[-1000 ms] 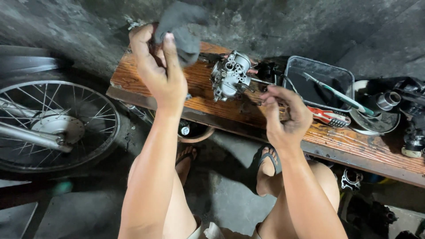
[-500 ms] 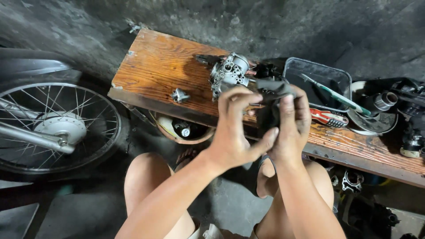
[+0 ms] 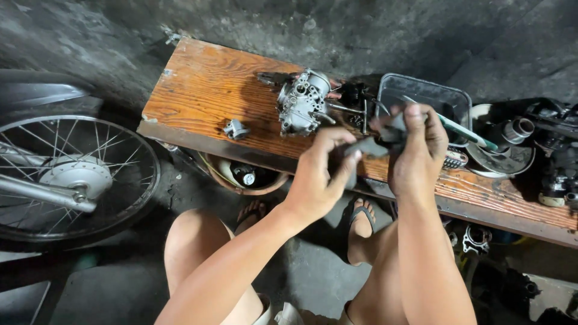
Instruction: The person sits on the floor and works on a carburetor placed on a low wooden bench. They use a screwdriver to tighten screws on the carburetor and handle small metal components with their hands.
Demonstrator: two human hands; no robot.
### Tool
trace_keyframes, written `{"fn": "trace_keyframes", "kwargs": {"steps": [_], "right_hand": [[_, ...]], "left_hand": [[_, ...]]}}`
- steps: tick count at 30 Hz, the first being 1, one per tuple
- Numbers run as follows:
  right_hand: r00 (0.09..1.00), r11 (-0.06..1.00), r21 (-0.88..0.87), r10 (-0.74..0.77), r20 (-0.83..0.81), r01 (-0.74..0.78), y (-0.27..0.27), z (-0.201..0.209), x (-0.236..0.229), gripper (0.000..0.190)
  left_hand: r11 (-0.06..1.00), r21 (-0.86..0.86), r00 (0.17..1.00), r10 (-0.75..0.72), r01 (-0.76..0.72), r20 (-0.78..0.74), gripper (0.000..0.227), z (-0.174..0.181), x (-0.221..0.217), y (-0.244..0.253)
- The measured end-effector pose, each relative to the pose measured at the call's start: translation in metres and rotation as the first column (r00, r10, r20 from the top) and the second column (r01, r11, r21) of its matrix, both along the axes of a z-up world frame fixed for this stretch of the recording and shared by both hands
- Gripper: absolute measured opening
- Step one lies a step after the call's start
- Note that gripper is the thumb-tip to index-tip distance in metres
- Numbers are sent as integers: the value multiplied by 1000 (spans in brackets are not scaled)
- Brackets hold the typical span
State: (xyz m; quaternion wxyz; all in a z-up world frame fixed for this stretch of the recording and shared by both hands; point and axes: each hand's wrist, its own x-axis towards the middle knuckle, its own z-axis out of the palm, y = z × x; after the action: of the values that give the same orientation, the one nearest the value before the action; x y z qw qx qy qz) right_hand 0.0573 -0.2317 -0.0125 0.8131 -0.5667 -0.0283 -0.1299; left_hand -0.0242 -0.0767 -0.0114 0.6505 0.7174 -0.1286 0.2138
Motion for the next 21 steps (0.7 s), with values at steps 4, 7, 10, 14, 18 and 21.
{"fn": "trace_keyframes", "kwargs": {"steps": [4,7,10,14,18,21], "right_hand": [[939,957,-78,289,187,-279,18,27,-26,43],[847,815,-556,406,343,-165,12,32,-25,54],[899,788,-616,260,352,14,0,31,-12,31],[983,954,-298,19,184,38,-23,34,23,29],[1000,999,-32,15,-4,-15,-26,51,44,57],[999,999,36,-12,-33,13,-31,36,70,60]], "left_hand": [[971,-207,993,-120,118,3,31,3,12,-6],[932,-219,957,-284,289,54,34,8,15,-2],[915,-229,944,-321,331,84,58,18,13,-1],[994,-110,961,27,4,276,33,16,31,10],[977,-105,926,211,-188,312,19,34,25,29],[953,-175,902,291,-246,319,8,26,34,46]]}}
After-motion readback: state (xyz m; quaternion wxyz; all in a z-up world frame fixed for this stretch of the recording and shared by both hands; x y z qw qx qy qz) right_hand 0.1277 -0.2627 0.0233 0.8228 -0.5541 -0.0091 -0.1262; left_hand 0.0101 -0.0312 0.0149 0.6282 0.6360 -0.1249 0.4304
